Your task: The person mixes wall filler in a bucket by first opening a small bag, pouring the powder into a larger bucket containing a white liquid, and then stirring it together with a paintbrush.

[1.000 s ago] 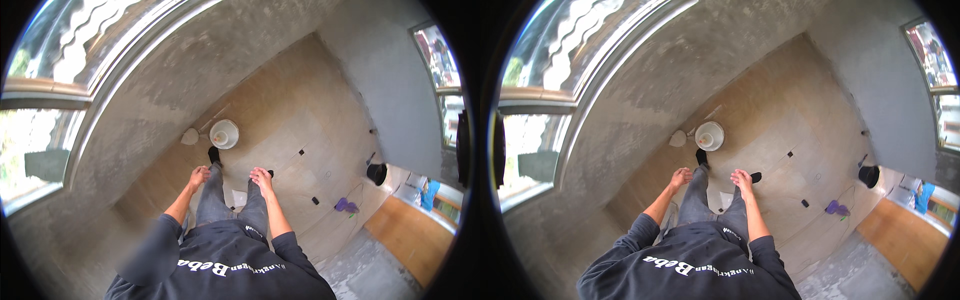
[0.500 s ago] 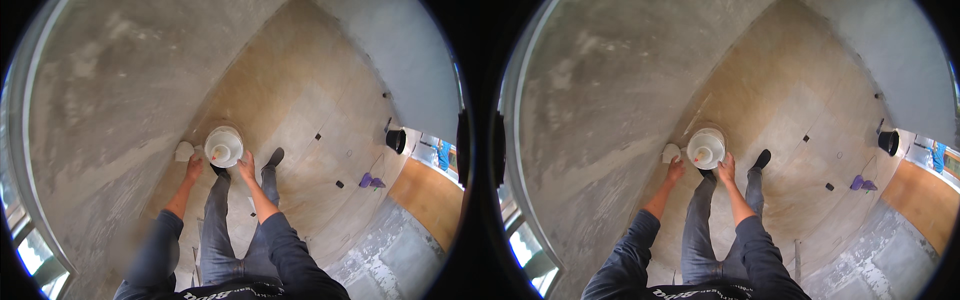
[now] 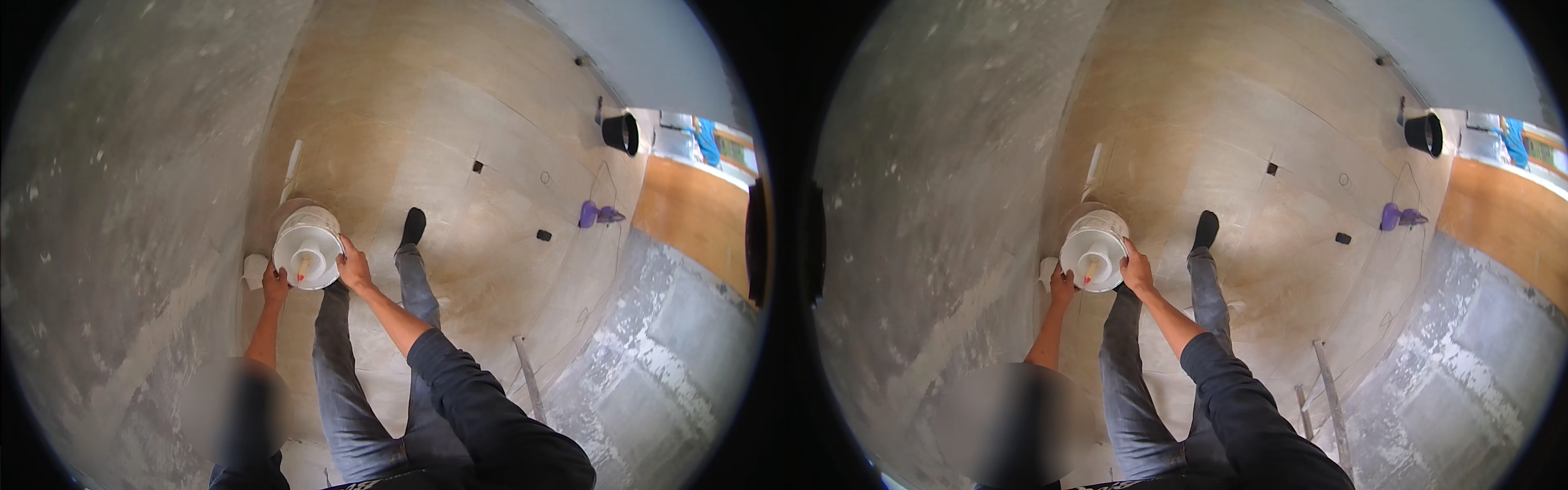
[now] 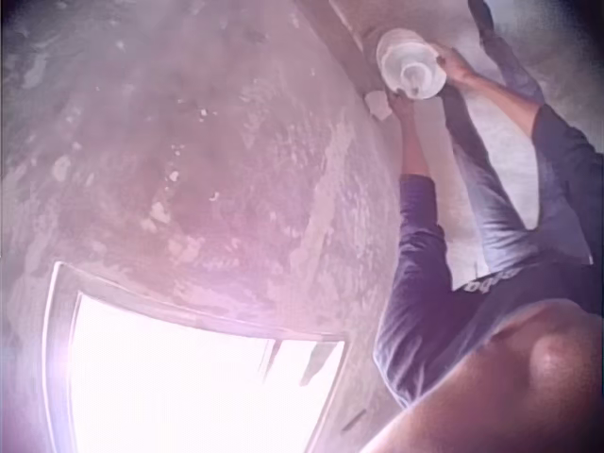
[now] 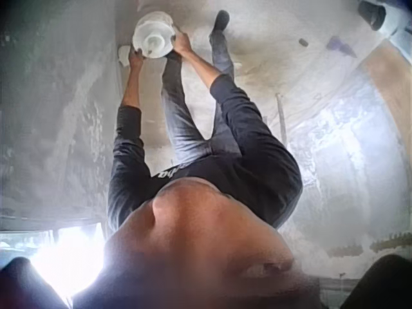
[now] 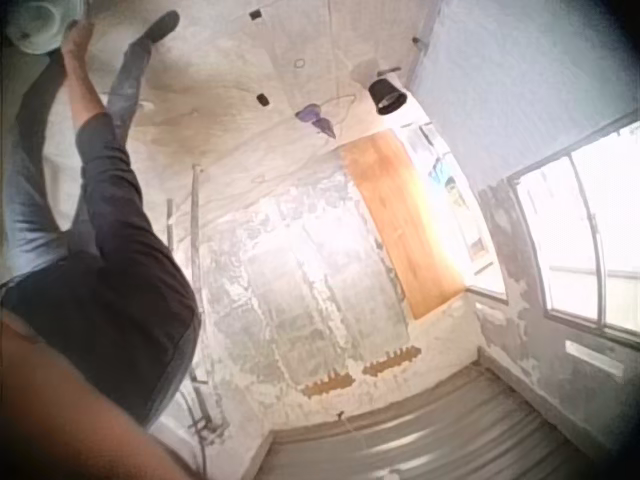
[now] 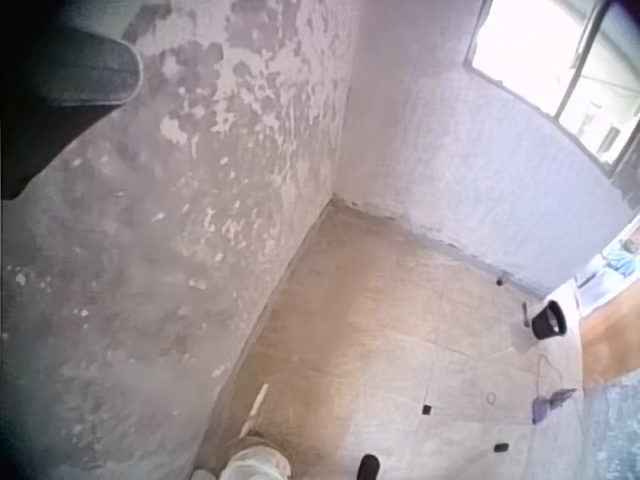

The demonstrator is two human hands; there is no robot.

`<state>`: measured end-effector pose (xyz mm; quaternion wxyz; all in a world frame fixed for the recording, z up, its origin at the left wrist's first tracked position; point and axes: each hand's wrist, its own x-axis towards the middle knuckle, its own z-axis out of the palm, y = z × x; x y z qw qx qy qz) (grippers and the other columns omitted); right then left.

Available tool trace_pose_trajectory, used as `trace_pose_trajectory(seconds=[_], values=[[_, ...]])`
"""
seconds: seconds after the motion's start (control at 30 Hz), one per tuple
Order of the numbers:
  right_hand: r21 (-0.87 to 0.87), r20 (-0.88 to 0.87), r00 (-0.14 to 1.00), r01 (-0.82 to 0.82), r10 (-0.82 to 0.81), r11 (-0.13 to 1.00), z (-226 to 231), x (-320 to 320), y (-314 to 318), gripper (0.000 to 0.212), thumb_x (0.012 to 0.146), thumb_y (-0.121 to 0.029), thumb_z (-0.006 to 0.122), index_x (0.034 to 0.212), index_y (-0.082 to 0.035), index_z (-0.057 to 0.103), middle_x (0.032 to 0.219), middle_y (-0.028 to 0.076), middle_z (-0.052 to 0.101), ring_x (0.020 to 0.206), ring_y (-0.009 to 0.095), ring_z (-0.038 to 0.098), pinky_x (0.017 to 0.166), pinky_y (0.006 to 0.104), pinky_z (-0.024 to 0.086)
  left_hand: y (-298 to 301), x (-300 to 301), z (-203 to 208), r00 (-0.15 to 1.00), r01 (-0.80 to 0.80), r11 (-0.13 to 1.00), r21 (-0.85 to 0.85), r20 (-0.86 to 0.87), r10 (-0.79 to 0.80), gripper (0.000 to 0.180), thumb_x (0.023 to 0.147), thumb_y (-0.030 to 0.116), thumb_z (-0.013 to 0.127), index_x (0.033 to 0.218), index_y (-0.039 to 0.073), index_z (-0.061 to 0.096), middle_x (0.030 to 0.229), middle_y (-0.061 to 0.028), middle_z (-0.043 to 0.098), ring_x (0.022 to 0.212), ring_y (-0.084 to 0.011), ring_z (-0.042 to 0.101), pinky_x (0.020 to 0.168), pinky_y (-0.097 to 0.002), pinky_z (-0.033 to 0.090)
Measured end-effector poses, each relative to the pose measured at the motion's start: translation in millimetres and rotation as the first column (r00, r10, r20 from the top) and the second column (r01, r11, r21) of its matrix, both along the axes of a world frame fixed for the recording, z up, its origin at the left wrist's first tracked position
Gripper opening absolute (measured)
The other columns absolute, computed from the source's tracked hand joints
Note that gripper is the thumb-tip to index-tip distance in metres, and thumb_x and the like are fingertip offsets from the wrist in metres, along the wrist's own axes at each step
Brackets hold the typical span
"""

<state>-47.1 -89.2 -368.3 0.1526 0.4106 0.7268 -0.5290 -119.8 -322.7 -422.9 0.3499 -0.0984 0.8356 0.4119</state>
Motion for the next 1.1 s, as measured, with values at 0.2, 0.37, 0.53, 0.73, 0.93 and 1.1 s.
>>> trace_pose_trajectory(seconds=[0.2,0.37,0.53,0.73,0.93,1.1], values=[[0.019,-0.056,0.986,0.157,-0.156,0.987,28.7,25.6,50.2,0.046,0.084,-0.009,0.056,0.13,-0.01,0.049,0.1,0.021,0.066,0.079,0.031,0.068,0.074,0.0394,0.052,63.9,-2.3,48.7,0.994,0.105,0.986,0.131,-0.012,-0.104,0.039,0.087,0.003,0.051,0.126,0.002,0.051,0.091,-0.0137,0.064,0.073,-0.0163,0.064,0.053,-0.0304,0.057],[-0.048,-0.101,0.946,0.305,-0.309,0.951,82.0,47.4,116.0,0.04,0.086,-0.013,0.059,0.125,-0.011,0.052,0.105,0.017,0.066,0.08,0.029,0.069,0.072,0.037,0.053,137.8,-3.4,99.6,0.989,0.136,0.978,0.16,0.036,-0.143,0.037,0.086,0.004,0.051,0.123,-0.001,0.05,0.087,-0.0131,0.063,0.068,-0.0156,0.064,0.052,-0.0297,0.058],[0.178,-0.438,0.816,0.489,-0.376,0.854,154.4,73.6,192.4,0.035,0.083,-0.005,0.062,0.117,-0.004,0.054,0.113,0.015,0.059,0.1,0.029,0.058,0.08,0.0369,0.05,245.3,-6.4,165.5,0.947,0.319,0.939,0.129,-0.009,-0.321,0.039,0.085,0.006,0.052,0.124,0.0,0.053,0.081,-0.0087,0.059,0.063,-0.013,0.059,0.05,-0.0295,0.056],[0.46,-0.493,0.868,0.326,-0.068,0.826,241.7,89.1,287.4,0.038,0.079,-0.002,0.062,0.115,-0.005,0.053,0.113,0.015,0.055,0.103,0.033,0.055,0.086,0.0413,0.047,373.2,-2.8,227.7,0.881,0.474,0.878,0.069,-0.04,-0.472,0.056,0.079,0.008,0.055,0.135,0.005,0.047,0.072,-0.0102,0.058,0.059,-0.0159,0.059,0.052,-0.0323,0.053],[0.468,-0.136,0.989,0.11,-0.051,0.877,260.6,86.6,370.3,0.054,0.082,-0.007,0.059,0.132,-0.008,0.039,0.117,0.021,0.052,0.102,0.04,0.056,0.081,0.0452,0.049,499.5,-3.8,282.0,0.786,0.618,0.771,0.151,-0.125,-0.605,0.064,0.076,0.011,0.055,0.137,-0.002,0.041,0.076,-0.0197,0.066,0.063,-0.0222,0.065,0.057,-0.0356,0.052],[0.417,-0.118,0.98,0.196,-0.161,0.888,249.3,79.8,449.9,0.039,0.082,-0.005,0.056,0.12,-0.005,0.05,0.099,0.023,0.061,0.09,0.042,0.059,0.076,0.0485,0.048,592.6,-9.9,320.1,0.726,0.685,0.707,0.177,-0.095,-0.681,0.065,0.075,0.013,0.056,0.137,-0.002,0.041,0.076,-0.0218,0.065,0.067,-0.0249,0.066,0.065,-0.0366,0.052]])
